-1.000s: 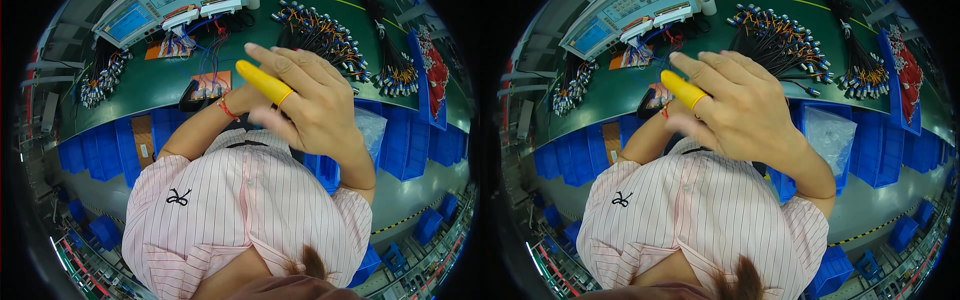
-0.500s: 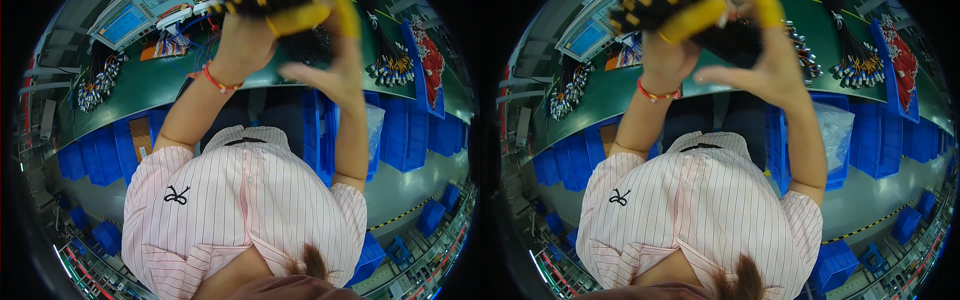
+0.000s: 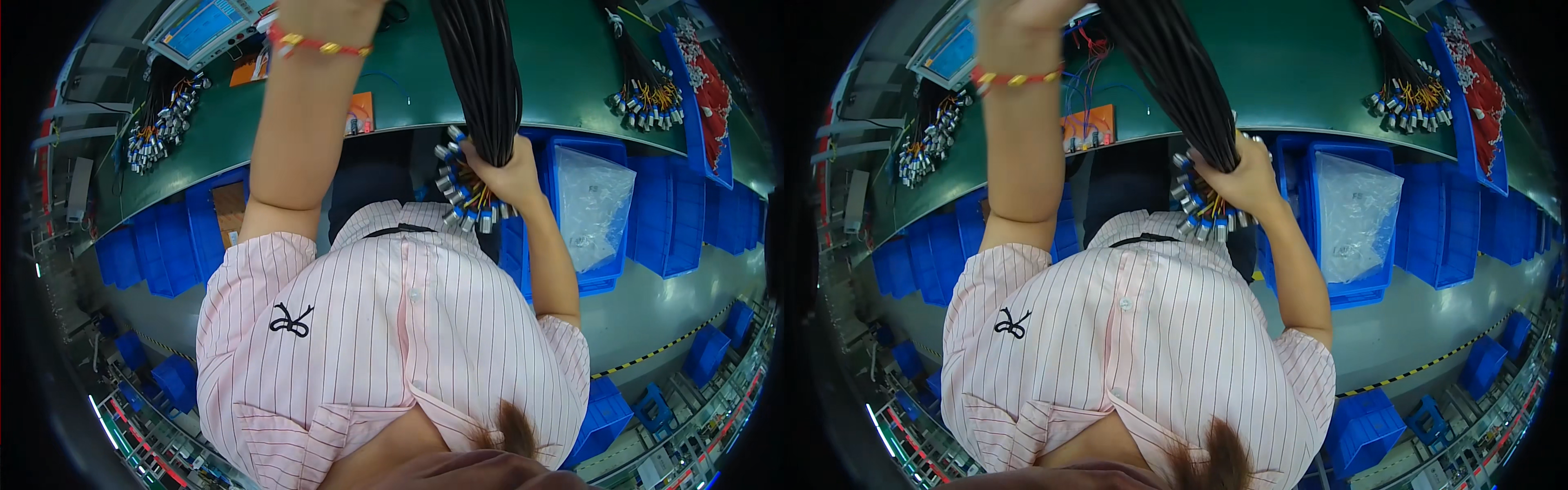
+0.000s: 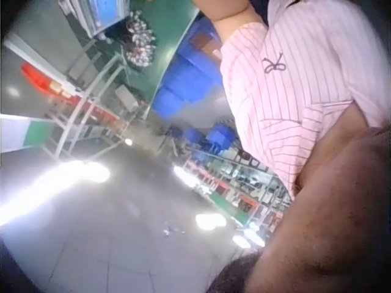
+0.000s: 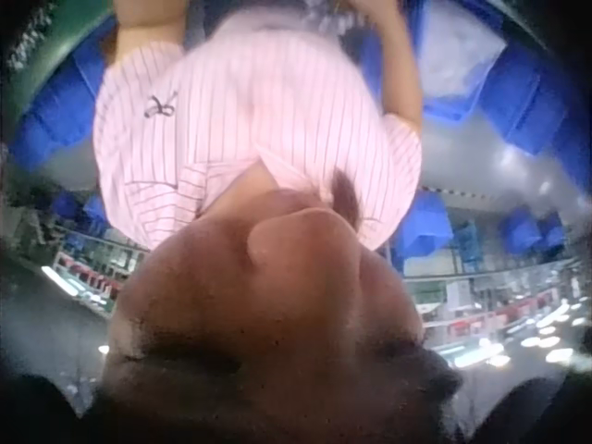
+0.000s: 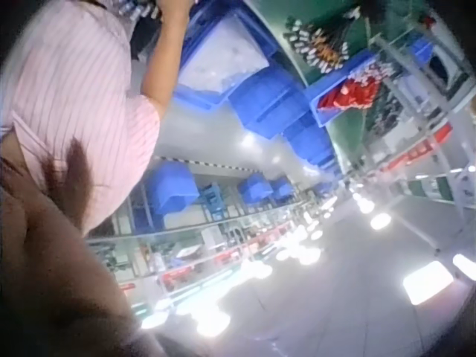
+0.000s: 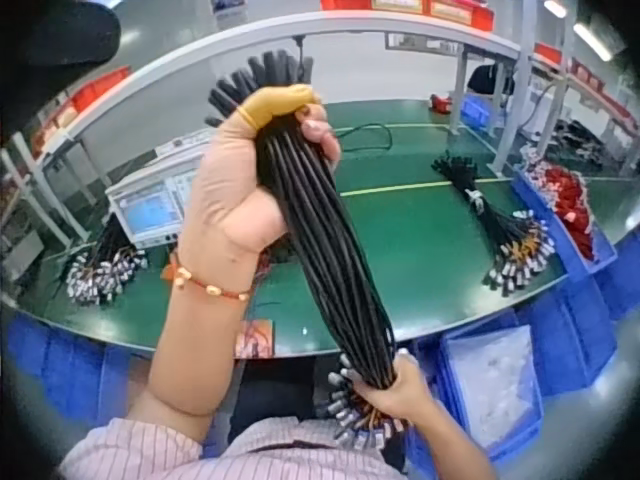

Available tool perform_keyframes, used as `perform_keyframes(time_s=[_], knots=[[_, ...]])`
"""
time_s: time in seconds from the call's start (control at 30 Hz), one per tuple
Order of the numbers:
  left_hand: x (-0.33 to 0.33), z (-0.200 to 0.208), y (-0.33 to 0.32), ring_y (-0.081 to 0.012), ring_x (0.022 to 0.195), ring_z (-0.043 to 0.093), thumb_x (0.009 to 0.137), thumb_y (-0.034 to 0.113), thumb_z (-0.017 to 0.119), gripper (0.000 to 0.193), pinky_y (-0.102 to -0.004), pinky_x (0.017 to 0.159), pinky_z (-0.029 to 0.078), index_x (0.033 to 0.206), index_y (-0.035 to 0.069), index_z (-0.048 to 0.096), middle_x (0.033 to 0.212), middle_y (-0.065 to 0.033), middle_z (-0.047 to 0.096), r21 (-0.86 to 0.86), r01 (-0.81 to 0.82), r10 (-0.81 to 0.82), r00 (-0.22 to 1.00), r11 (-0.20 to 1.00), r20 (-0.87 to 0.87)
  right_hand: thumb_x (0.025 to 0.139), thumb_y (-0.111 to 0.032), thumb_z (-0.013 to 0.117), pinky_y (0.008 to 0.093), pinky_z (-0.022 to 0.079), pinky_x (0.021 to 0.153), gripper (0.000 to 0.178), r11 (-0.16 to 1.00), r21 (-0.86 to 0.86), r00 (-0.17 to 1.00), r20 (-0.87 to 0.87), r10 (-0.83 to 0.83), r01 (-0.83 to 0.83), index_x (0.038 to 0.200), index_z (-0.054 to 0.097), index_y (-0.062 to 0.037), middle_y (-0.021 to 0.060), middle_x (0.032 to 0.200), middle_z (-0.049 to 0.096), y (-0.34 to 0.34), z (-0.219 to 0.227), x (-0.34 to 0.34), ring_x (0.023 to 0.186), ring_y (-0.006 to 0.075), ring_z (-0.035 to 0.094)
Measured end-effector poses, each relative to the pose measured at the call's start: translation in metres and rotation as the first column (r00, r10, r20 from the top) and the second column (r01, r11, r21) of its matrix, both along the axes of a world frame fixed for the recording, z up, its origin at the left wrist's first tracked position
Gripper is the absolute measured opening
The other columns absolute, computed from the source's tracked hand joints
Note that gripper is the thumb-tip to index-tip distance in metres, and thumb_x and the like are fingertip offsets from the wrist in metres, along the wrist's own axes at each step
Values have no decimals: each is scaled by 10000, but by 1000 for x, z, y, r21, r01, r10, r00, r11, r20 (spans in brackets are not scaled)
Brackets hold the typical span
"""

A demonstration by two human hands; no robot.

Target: Testing individual wires and then bundling them into a wire harness using tape and labels.

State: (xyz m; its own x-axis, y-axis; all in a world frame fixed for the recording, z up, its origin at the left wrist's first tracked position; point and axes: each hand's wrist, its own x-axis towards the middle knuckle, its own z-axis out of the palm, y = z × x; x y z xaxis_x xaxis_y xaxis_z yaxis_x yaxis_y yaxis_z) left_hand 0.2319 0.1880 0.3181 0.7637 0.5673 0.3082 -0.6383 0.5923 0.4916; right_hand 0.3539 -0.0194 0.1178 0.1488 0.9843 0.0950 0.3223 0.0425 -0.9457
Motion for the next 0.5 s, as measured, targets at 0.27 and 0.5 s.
perform_keyframes(time_s=[0.27,0.5], knots=[[65,-204,28,-208,850,662,933,145,599,171,-351,807,554,988,-10,642,960,-138,669,-129,-43,-21,887,991,-461,798,-152,747,294,519,651,248,963,-249,993,-27,-113,102,929,663,41,136,785,716,-45,-85,-25,707,144,677],[-11,-246,-139,-131,825,624,836,149,716,198,-269,777,485,962,13,648,880,-70,646,-44,173,-151,676,984,-721,786,-152,741,319,533,693,246,973,-197,986,-91,-142,122,929,675,37,132,818,718,-56,-127,-35,724,203,695]])
